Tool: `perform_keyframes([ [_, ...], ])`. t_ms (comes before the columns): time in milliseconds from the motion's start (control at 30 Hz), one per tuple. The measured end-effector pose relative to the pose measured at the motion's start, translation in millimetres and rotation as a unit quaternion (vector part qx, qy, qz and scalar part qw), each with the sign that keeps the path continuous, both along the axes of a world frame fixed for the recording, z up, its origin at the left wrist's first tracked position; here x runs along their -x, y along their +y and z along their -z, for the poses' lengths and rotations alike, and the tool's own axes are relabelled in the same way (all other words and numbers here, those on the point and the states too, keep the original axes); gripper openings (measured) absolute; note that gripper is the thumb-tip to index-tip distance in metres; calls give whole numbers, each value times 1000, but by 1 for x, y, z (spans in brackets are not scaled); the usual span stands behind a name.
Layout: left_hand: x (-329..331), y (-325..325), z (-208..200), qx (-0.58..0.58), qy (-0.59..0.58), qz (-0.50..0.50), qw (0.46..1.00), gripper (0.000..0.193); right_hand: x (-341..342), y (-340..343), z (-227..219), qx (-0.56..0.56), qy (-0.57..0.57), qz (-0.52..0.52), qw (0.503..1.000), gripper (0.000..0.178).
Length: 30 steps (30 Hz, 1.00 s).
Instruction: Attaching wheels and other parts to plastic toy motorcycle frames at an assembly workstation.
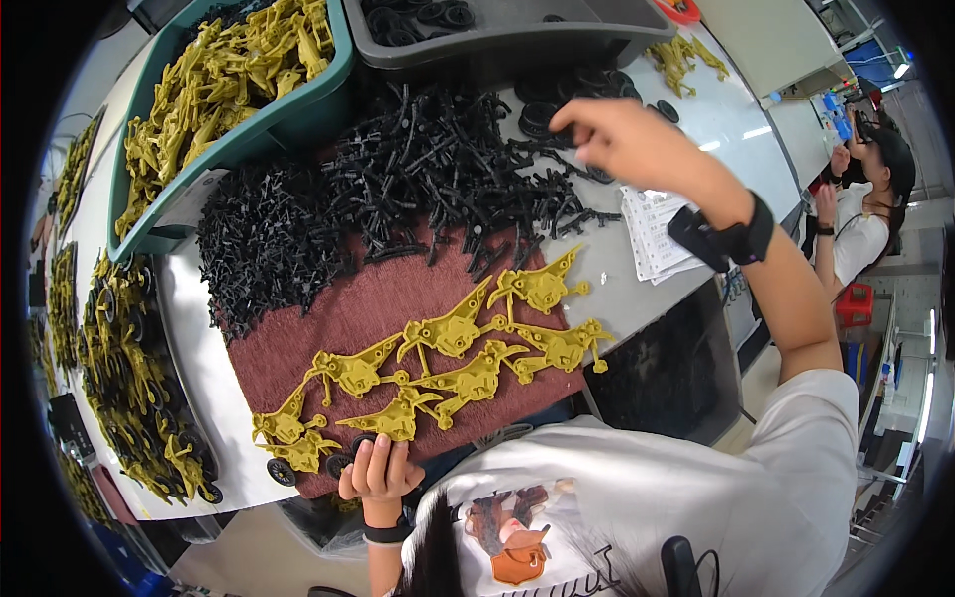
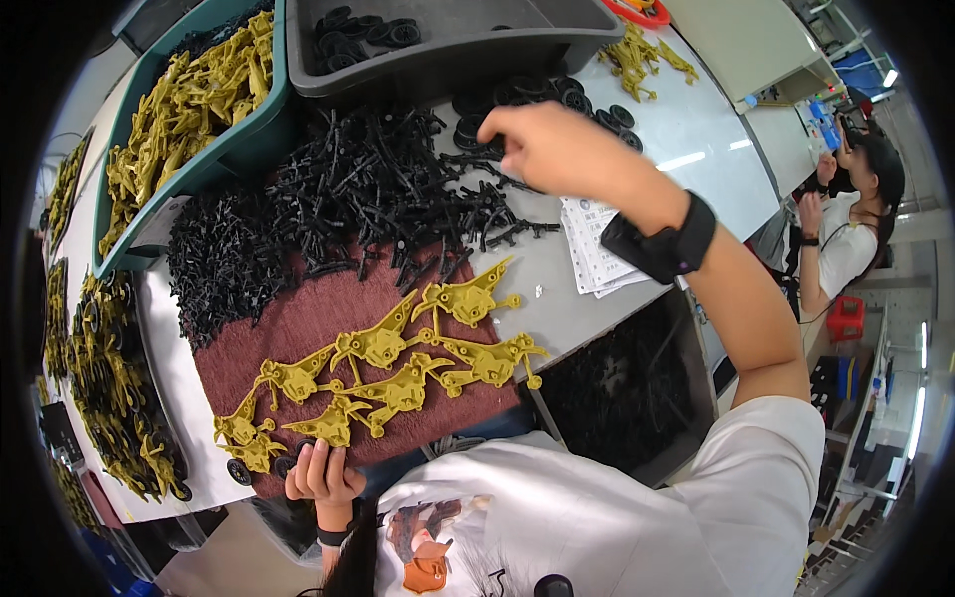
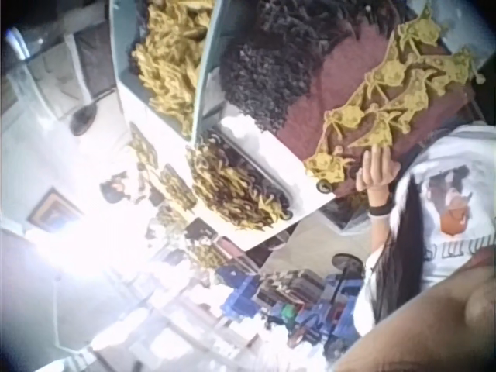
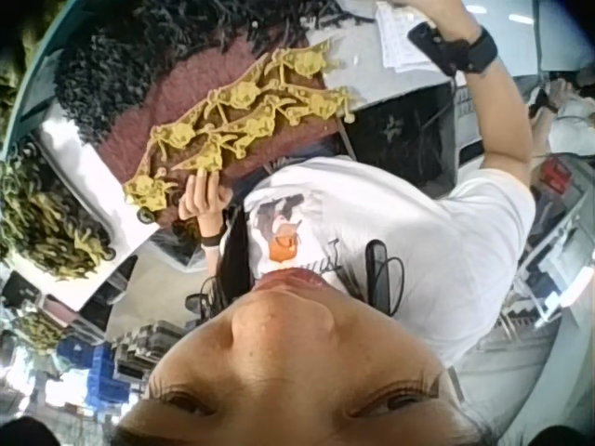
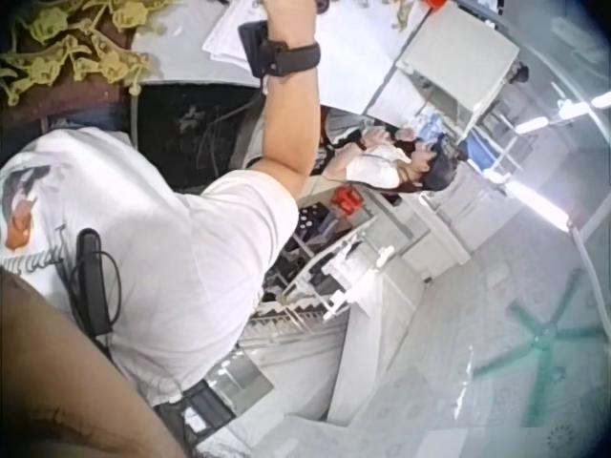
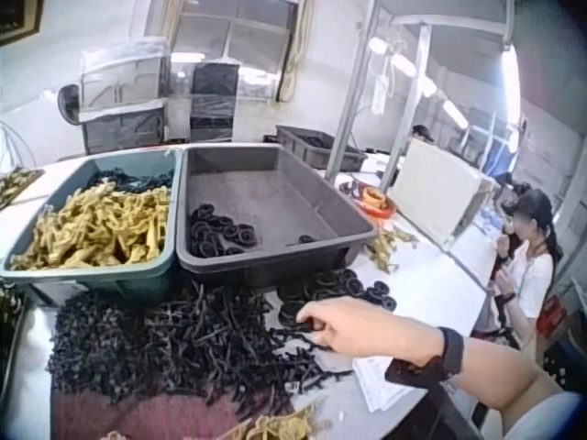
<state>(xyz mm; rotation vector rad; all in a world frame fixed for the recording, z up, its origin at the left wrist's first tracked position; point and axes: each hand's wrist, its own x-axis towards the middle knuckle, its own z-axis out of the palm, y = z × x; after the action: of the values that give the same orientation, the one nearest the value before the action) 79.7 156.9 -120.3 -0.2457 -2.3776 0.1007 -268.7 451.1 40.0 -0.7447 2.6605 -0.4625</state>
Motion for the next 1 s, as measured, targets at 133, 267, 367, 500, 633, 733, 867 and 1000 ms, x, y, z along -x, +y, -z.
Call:
perform_keyframes([
  [133,0,0,-2,4,-11,0,1000,27,-16,-3,36,23,102,-65,992,43],
  [267,-1,0,-2,9,-14,-5,1000,27,-15,-11,36,45,28,-61,997,48],
  [367,-2,0,-2,3,-12,-3,1000,27,-15,-14,34,88,-9,-67,994,61],
  [500,0,1,-5,7,-14,10,1000,27,-22,-26,37,91,47,-91,991,83],
  [633,2,1,-4,6,-7,11,1000,27,-20,-39,39,55,45,-60,996,79],
  [733,0,0,-2,0,-9,6,1000,27,-1,-35,46,119,79,-69,987,54],
  [867,-1,0,1,-6,-6,0,1000,28,4,-44,35,151,54,-73,984,40],
  [1000,1,1,0,-6,-4,-2,1000,27,6,-61,19,151,43,-78,984,38],
])
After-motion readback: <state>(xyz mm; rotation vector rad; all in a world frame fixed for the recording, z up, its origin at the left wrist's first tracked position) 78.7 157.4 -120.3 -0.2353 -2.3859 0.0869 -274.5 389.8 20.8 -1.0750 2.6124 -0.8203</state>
